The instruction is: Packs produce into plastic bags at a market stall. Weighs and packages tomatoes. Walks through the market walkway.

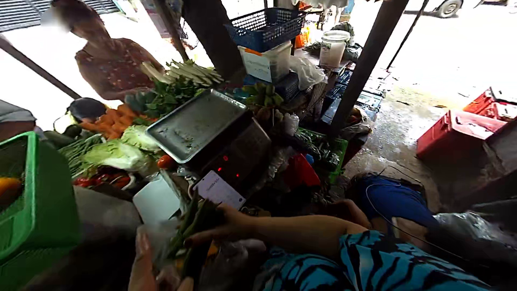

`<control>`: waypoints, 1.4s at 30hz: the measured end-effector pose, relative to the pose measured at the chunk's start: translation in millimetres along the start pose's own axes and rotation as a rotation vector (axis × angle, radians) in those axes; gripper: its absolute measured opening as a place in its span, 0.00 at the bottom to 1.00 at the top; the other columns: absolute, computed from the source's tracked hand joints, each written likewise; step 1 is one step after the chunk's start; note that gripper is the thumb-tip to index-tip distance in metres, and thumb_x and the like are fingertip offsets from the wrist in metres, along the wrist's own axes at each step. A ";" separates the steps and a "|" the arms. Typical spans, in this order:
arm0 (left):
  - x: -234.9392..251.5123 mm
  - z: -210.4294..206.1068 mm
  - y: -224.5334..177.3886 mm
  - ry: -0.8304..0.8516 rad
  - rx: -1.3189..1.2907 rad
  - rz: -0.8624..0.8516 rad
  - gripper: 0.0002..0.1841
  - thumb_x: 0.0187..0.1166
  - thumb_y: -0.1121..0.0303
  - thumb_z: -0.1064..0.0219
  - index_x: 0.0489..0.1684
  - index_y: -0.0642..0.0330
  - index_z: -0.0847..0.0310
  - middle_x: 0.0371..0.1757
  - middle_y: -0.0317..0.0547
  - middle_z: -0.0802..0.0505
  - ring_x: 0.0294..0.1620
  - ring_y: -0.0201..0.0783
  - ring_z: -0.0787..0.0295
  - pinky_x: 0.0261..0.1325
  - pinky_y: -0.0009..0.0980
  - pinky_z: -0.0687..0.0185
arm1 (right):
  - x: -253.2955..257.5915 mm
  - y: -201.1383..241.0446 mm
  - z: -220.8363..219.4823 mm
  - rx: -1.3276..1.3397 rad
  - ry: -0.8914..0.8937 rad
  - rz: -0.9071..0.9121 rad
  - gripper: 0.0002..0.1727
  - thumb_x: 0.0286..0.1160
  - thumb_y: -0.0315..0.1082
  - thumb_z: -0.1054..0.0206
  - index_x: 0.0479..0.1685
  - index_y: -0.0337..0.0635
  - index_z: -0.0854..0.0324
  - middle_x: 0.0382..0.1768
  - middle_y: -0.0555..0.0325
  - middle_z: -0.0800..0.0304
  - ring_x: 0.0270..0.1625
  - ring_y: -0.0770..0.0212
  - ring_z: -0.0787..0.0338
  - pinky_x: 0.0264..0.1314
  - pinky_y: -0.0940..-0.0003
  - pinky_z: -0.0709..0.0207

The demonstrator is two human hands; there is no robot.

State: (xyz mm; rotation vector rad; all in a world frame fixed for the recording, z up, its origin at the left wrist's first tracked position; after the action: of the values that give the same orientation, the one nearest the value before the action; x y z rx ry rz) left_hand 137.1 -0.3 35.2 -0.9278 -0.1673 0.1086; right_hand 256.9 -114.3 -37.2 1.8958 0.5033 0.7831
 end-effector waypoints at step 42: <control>-56.1 27.9 24.9 -0.387 -0.314 0.154 0.55 0.56 0.82 0.41 0.95 0.66 0.68 0.23 0.28 0.25 0.12 0.20 0.29 0.11 0.19 0.25 | -35.2 -14.7 -60.2 -0.960 0.963 -0.452 0.41 0.73 0.46 0.24 0.81 0.34 0.36 0.60 0.35 0.14 0.61 0.35 0.12 0.64 0.33 0.22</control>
State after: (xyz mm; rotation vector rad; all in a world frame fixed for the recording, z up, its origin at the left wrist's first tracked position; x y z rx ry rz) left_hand 76.2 27.2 26.1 -1.2269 -0.4813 0.4142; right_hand 189.3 -92.4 -42.6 0.4183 0.8801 1.2915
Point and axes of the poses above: each hand's wrist, its own x-axis towards the middle knuckle, its own z-axis out of the back of the hand, y = z × x, the point moved 5 cm from there along x, towards the middle knuckle
